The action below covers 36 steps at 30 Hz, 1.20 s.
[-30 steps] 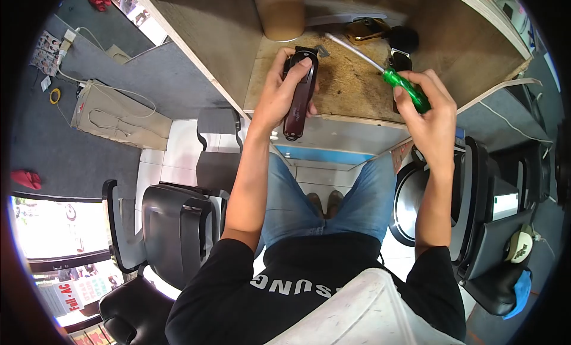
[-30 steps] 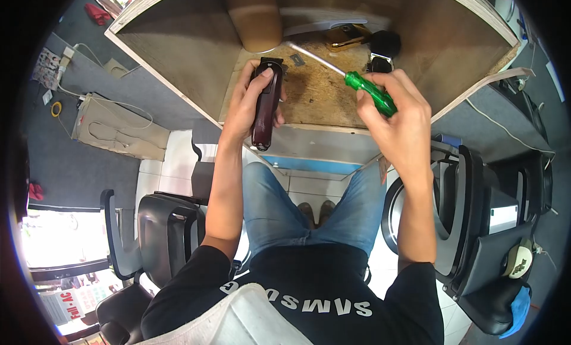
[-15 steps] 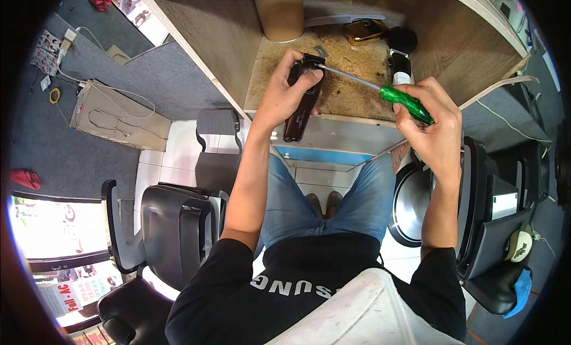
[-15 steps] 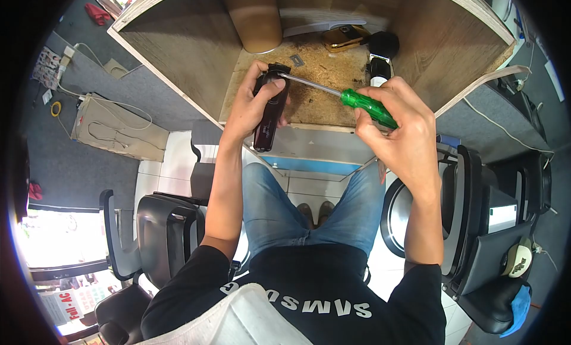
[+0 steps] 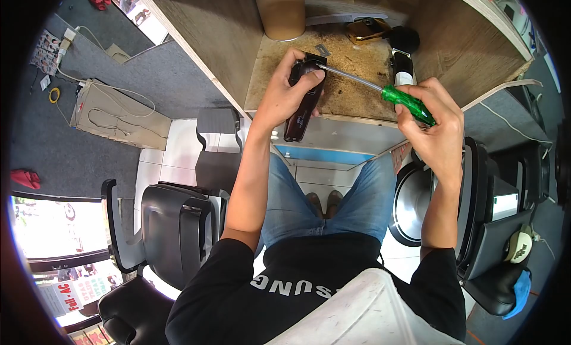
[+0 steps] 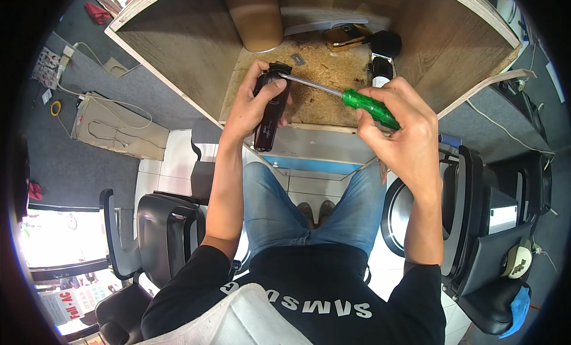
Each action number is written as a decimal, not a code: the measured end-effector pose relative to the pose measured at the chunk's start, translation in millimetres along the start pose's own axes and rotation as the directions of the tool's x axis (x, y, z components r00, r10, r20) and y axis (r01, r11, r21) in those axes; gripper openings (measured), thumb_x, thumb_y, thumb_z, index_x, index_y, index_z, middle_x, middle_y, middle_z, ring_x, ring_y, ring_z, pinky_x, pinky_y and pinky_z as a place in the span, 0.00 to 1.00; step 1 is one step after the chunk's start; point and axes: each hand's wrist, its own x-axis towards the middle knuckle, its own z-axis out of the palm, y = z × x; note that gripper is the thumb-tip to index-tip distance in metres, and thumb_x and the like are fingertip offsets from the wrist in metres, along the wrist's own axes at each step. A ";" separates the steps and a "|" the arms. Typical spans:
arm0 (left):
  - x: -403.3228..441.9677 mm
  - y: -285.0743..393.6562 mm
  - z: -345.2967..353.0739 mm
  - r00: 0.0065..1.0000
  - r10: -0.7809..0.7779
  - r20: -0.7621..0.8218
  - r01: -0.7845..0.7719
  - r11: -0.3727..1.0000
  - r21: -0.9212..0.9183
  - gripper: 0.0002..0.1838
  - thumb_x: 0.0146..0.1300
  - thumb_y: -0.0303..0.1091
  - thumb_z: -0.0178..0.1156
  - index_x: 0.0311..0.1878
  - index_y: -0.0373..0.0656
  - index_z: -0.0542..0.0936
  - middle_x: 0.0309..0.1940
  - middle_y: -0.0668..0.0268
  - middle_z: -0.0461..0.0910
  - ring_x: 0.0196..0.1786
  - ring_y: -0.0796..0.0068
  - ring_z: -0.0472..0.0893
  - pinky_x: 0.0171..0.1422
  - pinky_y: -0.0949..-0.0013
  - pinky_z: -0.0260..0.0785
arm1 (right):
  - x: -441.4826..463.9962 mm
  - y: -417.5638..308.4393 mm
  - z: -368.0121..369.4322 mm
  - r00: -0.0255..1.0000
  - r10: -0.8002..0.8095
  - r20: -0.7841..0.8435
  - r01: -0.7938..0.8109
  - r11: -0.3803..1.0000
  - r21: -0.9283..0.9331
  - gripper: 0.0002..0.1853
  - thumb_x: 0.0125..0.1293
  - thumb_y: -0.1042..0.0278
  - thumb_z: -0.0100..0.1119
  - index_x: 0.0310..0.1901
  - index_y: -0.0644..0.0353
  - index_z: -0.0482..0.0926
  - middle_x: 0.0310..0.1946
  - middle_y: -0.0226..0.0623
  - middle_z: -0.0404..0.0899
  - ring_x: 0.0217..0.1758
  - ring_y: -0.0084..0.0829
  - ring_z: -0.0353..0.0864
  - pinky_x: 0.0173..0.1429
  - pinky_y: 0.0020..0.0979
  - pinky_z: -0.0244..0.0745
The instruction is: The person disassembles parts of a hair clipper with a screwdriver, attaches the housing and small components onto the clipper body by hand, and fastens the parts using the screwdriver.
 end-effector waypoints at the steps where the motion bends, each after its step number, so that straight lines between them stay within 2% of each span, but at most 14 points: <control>1: 0.0 0.0 0.0 1.000 0.000 0.001 0.000 1.000 0.002 0.18 0.75 0.38 0.68 0.54 0.46 0.69 0.31 0.59 0.82 0.20 0.71 0.82 0.23 0.65 0.78 | 0.0 0.1 0.0 1.000 0.002 0.001 -0.002 1.000 -0.001 0.15 0.57 0.79 0.71 0.47 0.68 0.90 0.35 0.40 0.83 0.33 0.32 0.84 0.40 0.31 0.78; 24: 0.1 0.3 1.1 1.000 0.008 0.000 -0.008 1.000 0.014 0.18 0.75 0.39 0.69 0.54 0.46 0.69 0.31 0.60 0.82 0.20 0.72 0.82 0.23 0.66 0.79 | 1.9 -3.3 0.1 1.000 0.008 0.010 -0.008 1.000 -0.015 0.15 0.57 0.78 0.71 0.47 0.67 0.90 0.33 0.40 0.81 0.33 0.34 0.84 0.41 0.34 0.79; 27: 0.0 -0.1 2.6 1.000 0.012 -0.010 -0.012 1.000 0.028 0.18 0.75 0.39 0.69 0.54 0.46 0.69 0.32 0.60 0.82 0.21 0.73 0.81 0.22 0.66 0.79 | 4.4 -7.9 -3.9 0.999 0.014 0.040 -0.011 0.998 -0.065 0.14 0.57 0.77 0.72 0.47 0.67 0.91 0.34 0.41 0.78 0.33 0.37 0.84 0.42 0.36 0.80; 30: 0.6 -0.1 3.8 1.000 0.012 -0.019 -0.011 0.999 0.052 0.19 0.74 0.40 0.69 0.54 0.45 0.68 0.32 0.61 0.81 0.21 0.73 0.81 0.22 0.66 0.78 | 10.5 -17.8 -8.7 0.998 -0.049 0.048 0.055 0.989 -0.134 0.15 0.60 0.77 0.73 0.49 0.66 0.90 0.38 0.41 0.76 0.35 0.41 0.85 0.42 0.40 0.80; 34: 1.2 -3.1 3.4 0.999 0.011 -0.045 -0.007 0.997 0.078 0.22 0.73 0.41 0.70 0.55 0.45 0.67 0.31 0.64 0.78 0.21 0.74 0.80 0.21 0.67 0.78 | 22.4 -39.8 -13.4 0.996 -0.050 0.069 0.057 0.992 -0.111 0.12 0.64 0.76 0.72 0.49 0.64 0.87 0.43 0.42 0.77 0.37 0.46 0.87 0.42 0.44 0.80; 36: 3.5 -5.5 2.6 0.999 0.009 -0.051 -0.004 0.995 0.098 0.22 0.74 0.40 0.69 0.58 0.48 0.65 0.30 0.61 0.81 0.19 0.70 0.81 0.21 0.66 0.76 | 28.4 -46.3 -13.4 0.994 -0.095 0.061 0.101 0.990 -0.098 0.11 0.65 0.77 0.72 0.49 0.64 0.85 0.44 0.42 0.77 0.39 0.45 0.86 0.42 0.43 0.79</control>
